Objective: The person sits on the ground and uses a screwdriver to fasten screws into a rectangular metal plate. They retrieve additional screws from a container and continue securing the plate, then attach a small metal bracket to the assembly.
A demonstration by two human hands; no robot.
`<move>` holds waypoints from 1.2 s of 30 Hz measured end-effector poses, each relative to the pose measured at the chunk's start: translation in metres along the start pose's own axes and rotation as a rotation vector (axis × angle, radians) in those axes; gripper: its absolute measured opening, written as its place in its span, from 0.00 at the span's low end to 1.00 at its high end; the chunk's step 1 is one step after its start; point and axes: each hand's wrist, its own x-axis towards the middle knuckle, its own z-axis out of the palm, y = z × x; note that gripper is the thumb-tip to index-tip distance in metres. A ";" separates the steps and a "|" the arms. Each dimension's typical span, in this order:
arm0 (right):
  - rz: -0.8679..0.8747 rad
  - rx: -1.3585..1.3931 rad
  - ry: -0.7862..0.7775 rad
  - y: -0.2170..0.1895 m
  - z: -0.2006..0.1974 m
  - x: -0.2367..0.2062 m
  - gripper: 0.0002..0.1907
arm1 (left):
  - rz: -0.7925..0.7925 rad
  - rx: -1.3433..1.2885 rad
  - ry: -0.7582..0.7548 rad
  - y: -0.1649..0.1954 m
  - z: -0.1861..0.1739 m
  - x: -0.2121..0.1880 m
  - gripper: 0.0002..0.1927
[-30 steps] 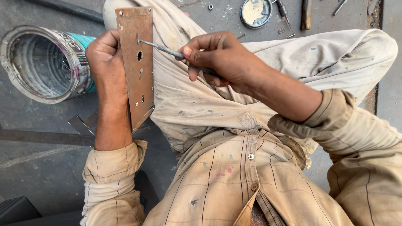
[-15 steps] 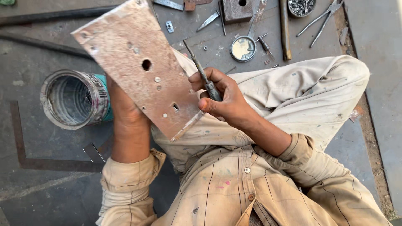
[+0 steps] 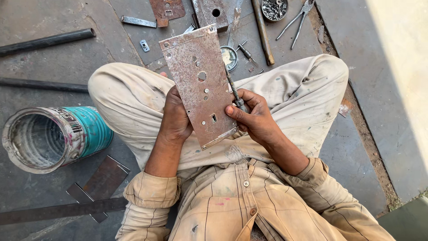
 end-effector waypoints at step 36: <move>0.078 0.070 -0.010 0.005 0.004 0.008 0.15 | 0.059 0.048 -0.009 0.001 0.026 0.000 0.22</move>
